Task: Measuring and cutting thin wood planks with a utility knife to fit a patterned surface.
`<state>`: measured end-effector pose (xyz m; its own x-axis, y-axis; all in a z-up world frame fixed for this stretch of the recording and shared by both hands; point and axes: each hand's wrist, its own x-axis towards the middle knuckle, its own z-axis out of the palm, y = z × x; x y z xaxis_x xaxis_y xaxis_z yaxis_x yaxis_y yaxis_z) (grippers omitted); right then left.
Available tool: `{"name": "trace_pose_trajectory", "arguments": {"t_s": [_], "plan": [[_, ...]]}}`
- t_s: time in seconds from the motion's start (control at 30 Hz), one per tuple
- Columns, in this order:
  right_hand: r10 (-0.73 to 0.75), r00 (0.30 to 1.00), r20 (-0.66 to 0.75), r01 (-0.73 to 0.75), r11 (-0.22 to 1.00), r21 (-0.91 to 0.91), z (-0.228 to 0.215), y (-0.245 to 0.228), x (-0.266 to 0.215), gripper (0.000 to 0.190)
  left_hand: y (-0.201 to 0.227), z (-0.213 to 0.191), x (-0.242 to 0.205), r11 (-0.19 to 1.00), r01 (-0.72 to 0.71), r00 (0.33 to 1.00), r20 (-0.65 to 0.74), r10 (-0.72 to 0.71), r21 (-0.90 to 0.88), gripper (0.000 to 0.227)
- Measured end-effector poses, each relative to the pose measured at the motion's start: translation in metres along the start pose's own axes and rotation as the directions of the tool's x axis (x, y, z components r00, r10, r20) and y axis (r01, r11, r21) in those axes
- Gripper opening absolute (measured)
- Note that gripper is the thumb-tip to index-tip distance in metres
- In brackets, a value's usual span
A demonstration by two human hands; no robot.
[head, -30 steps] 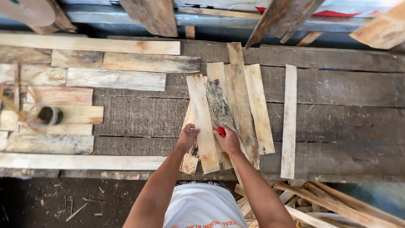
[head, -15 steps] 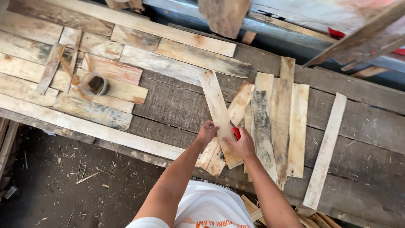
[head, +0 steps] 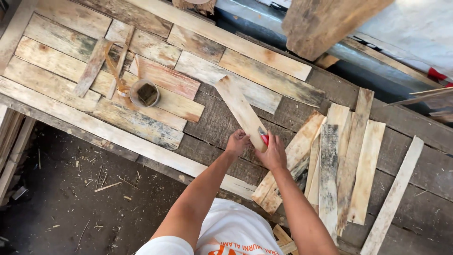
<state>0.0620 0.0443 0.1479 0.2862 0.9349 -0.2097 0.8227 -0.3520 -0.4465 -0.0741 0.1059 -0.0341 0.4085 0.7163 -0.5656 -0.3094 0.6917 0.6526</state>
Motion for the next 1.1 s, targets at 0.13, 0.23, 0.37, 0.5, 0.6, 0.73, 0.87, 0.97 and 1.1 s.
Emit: {"name": "trace_pose_trajectory", "arguments": {"t_s": [0.13,0.23,0.37,0.5,0.6,0.73,0.87,0.97,1.1], "plan": [[-0.103,0.994,-0.042,0.103,0.995,-0.016,0.012,0.002,0.030,0.097,0.043,-0.015,-0.018,0.876,-0.244,0.960,-0.022,0.278,0.416,0.013],[-0.125,0.992,-0.025,0.124,0.992,-0.017,0.011,0.000,0.045,0.096,0.093,-0.014,-0.050,0.603,-0.130,0.917,-0.136,0.375,0.787,0.022],[-0.075,0.995,0.067,0.080,0.995,-0.064,0.010,-0.001,0.057,0.093,0.128,-0.015,-0.070,0.243,-0.155,0.839,-0.002,0.544,0.958,0.027],[-0.037,0.989,0.143,0.055,0.991,-0.124,0.007,-0.007,0.066,0.099,0.146,-0.015,-0.077,0.128,-0.128,0.858,0.045,0.512,0.983,0.042],[-0.001,0.983,0.183,0.032,0.986,-0.165,0.008,-0.009,0.075,0.101,0.144,-0.020,-0.069,0.032,-0.141,0.865,0.107,0.491,0.990,0.051],[-0.026,0.988,0.155,0.050,0.986,-0.157,0.005,-0.005,0.083,0.098,0.138,-0.026,-0.059,-0.010,-0.159,0.875,0.146,0.462,0.987,0.064],[-0.037,0.988,0.149,0.059,0.988,-0.142,0.005,-0.003,0.089,0.100,0.139,-0.027,-0.058,-0.025,-0.128,0.910,0.127,0.395,0.991,0.075],[-0.061,0.989,0.134,0.079,0.988,-0.133,0.005,-0.001,0.091,0.098,0.135,-0.029,-0.054,-0.010,-0.122,0.913,0.116,0.392,0.993,0.076],[-0.068,0.989,0.129,0.085,0.988,-0.131,0.003,-0.003,0.090,0.097,0.133,-0.030,-0.054,-0.020,-0.118,0.908,0.116,0.403,0.993,0.078]]}}
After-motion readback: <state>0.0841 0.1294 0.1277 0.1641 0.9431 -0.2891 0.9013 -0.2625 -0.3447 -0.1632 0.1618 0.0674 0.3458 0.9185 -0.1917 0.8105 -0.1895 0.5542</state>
